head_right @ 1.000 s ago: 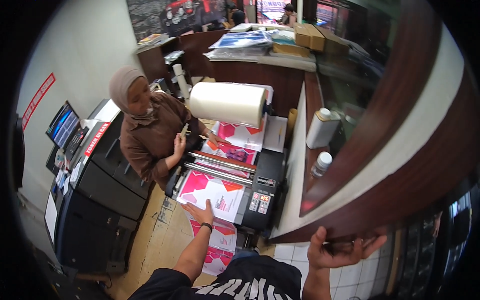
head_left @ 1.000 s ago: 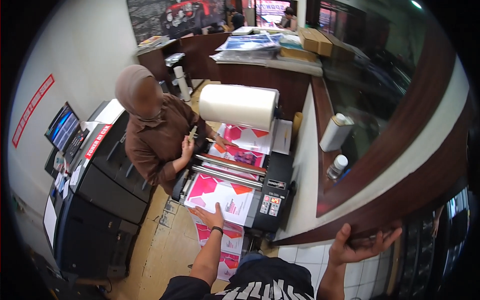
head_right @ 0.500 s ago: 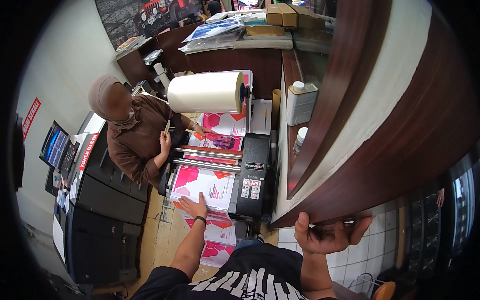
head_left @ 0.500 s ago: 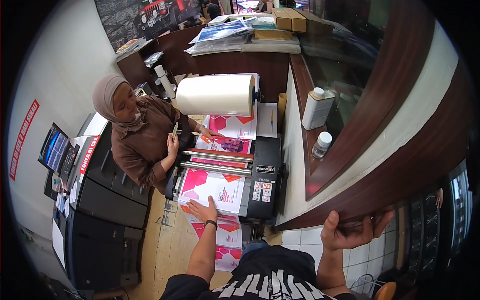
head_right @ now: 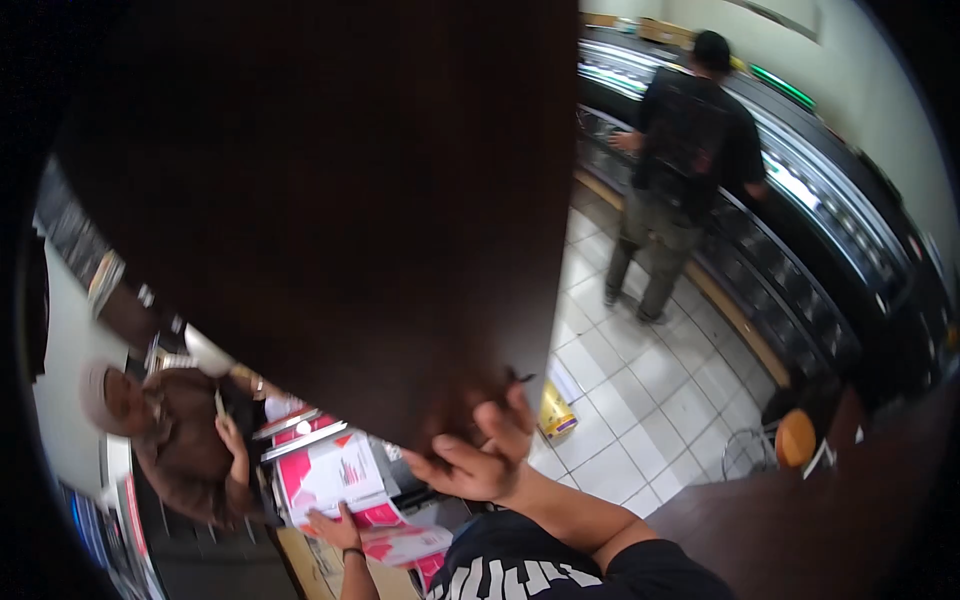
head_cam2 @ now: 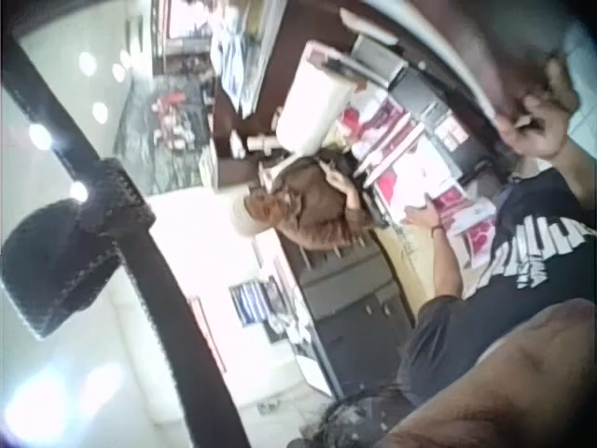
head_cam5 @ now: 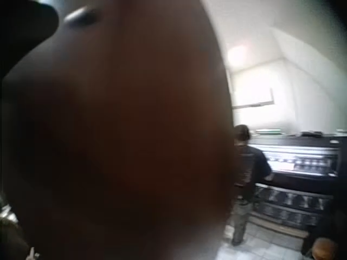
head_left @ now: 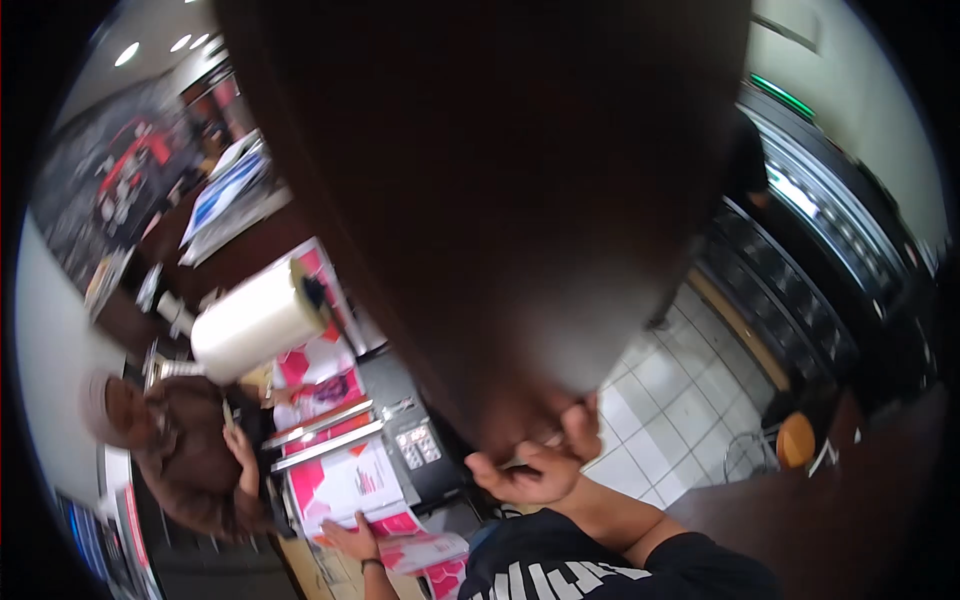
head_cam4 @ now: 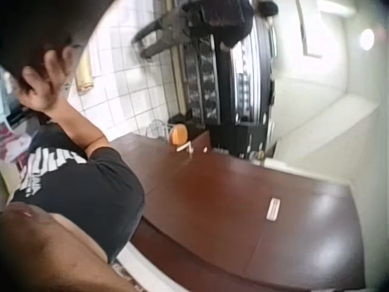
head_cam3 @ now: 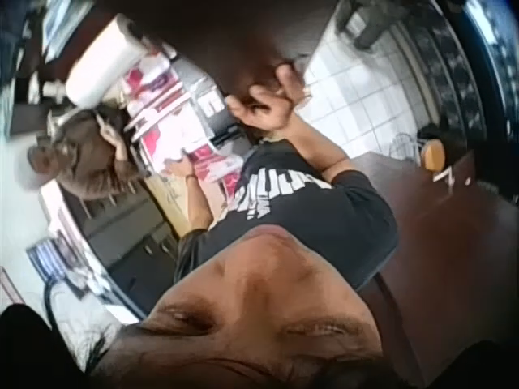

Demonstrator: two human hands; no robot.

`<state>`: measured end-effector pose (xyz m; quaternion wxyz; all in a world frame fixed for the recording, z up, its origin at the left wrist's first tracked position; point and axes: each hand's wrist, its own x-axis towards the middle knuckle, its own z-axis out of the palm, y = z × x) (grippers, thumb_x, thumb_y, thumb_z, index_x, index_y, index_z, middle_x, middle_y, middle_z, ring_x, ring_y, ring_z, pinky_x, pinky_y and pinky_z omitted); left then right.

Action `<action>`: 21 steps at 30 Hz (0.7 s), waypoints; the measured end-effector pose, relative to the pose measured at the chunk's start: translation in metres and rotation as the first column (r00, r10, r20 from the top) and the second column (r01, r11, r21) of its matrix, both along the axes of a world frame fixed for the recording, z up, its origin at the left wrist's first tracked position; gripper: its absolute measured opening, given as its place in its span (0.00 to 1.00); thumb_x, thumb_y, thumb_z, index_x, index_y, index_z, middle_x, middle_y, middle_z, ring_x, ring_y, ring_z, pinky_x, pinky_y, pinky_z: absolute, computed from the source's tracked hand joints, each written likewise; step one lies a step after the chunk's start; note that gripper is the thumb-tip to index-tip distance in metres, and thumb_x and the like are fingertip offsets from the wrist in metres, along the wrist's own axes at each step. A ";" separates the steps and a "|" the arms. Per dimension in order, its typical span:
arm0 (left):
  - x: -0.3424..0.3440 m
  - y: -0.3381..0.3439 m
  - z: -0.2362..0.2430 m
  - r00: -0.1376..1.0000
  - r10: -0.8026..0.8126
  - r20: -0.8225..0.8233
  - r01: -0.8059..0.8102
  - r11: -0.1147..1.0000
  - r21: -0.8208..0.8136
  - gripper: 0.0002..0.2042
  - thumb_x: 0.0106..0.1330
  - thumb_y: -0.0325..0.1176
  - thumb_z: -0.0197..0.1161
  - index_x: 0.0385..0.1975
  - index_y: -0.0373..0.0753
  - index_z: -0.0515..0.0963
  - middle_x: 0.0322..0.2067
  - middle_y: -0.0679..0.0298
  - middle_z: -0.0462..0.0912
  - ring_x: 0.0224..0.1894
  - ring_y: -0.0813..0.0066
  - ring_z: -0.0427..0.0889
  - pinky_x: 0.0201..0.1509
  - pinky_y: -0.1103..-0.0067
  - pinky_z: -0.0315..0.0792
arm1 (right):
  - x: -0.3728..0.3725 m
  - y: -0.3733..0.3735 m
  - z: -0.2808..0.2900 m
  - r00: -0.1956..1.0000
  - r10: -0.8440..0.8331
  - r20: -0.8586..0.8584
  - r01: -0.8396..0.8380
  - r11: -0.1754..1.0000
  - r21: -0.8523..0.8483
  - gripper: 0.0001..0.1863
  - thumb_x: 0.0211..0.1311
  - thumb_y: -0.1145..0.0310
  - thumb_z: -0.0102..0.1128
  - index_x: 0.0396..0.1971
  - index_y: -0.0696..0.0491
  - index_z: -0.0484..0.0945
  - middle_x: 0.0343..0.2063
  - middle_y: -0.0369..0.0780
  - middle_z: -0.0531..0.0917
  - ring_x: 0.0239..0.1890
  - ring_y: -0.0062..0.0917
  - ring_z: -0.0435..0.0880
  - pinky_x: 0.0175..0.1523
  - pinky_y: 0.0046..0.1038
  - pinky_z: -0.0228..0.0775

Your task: Laminating sheets of printed paper using a roll laminator.

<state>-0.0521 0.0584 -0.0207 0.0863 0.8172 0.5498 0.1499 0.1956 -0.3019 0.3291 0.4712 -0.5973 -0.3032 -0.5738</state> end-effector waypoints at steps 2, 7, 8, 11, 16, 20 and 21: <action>0.003 -0.032 0.013 0.999 0.011 -0.047 -0.015 0.995 -0.096 0.49 0.65 0.60 0.64 0.76 0.31 0.52 0.78 0.45 0.49 0.79 0.46 0.47 0.81 0.58 0.45 | -0.008 -0.017 0.002 0.998 -0.046 -0.034 0.044 0.997 -0.058 0.27 0.57 0.54 0.77 0.54 0.40 0.76 0.69 0.43 0.65 0.76 0.51 0.54 0.76 0.49 0.55; 0.012 -0.028 0.038 0.996 0.052 -0.077 -0.063 0.985 -0.159 0.50 0.67 0.66 0.59 0.77 0.31 0.52 0.78 0.46 0.46 0.80 0.49 0.45 0.82 0.61 0.43 | -0.010 -0.011 0.007 0.999 0.013 -0.050 -0.014 1.000 -0.019 0.27 0.53 0.56 0.80 0.52 0.39 0.78 0.69 0.40 0.66 0.76 0.47 0.55 0.74 0.46 0.57; 0.017 -0.022 0.035 0.997 0.039 -0.072 -0.049 0.989 -0.142 0.50 0.67 0.66 0.58 0.77 0.31 0.51 0.78 0.46 0.46 0.80 0.49 0.44 0.82 0.61 0.43 | -0.008 -0.009 0.005 0.999 -0.002 -0.035 0.002 1.000 0.002 0.27 0.53 0.56 0.80 0.52 0.39 0.78 0.69 0.40 0.66 0.76 0.47 0.55 0.74 0.46 0.57; 0.030 -0.031 0.035 0.991 0.024 -0.128 -0.047 0.983 -0.176 0.50 0.68 0.68 0.54 0.77 0.33 0.49 0.79 0.49 0.43 0.81 0.51 0.41 0.81 0.57 0.40 | -0.007 -0.014 0.001 0.998 -0.009 -0.054 0.009 1.000 -0.002 0.27 0.53 0.56 0.81 0.52 0.39 0.78 0.69 0.40 0.67 0.76 0.46 0.57 0.74 0.44 0.58; 0.026 -0.019 -0.003 0.998 -0.018 -0.060 0.015 0.998 -0.060 0.55 0.65 0.76 0.47 0.74 0.26 0.55 0.75 0.38 0.54 0.78 0.40 0.47 0.79 0.48 0.39 | -0.006 -0.016 0.004 0.999 -0.012 -0.042 0.011 1.000 -0.029 0.27 0.52 0.56 0.82 0.52 0.39 0.79 0.68 0.39 0.69 0.74 0.45 0.60 0.72 0.42 0.59; -0.003 -0.007 0.030 0.997 0.065 -0.041 -0.070 0.991 -0.118 0.55 0.65 0.76 0.47 0.75 0.27 0.53 0.76 0.39 0.51 0.79 0.39 0.45 0.80 0.51 0.39 | -0.013 0.007 0.008 0.998 0.057 -0.018 -0.057 0.998 0.015 0.28 0.51 0.57 0.82 0.52 0.40 0.79 0.67 0.39 0.70 0.74 0.45 0.61 0.71 0.41 0.61; -0.013 -0.007 0.043 0.994 0.095 -0.053 -0.102 0.984 -0.149 0.55 0.65 0.76 0.47 0.75 0.27 0.52 0.76 0.39 0.50 0.79 0.40 0.44 0.80 0.51 0.38 | -0.015 0.014 0.008 0.997 0.072 -0.022 -0.072 0.997 0.018 0.31 0.50 0.55 0.82 0.53 0.42 0.77 0.66 0.40 0.70 0.74 0.45 0.61 0.72 0.42 0.59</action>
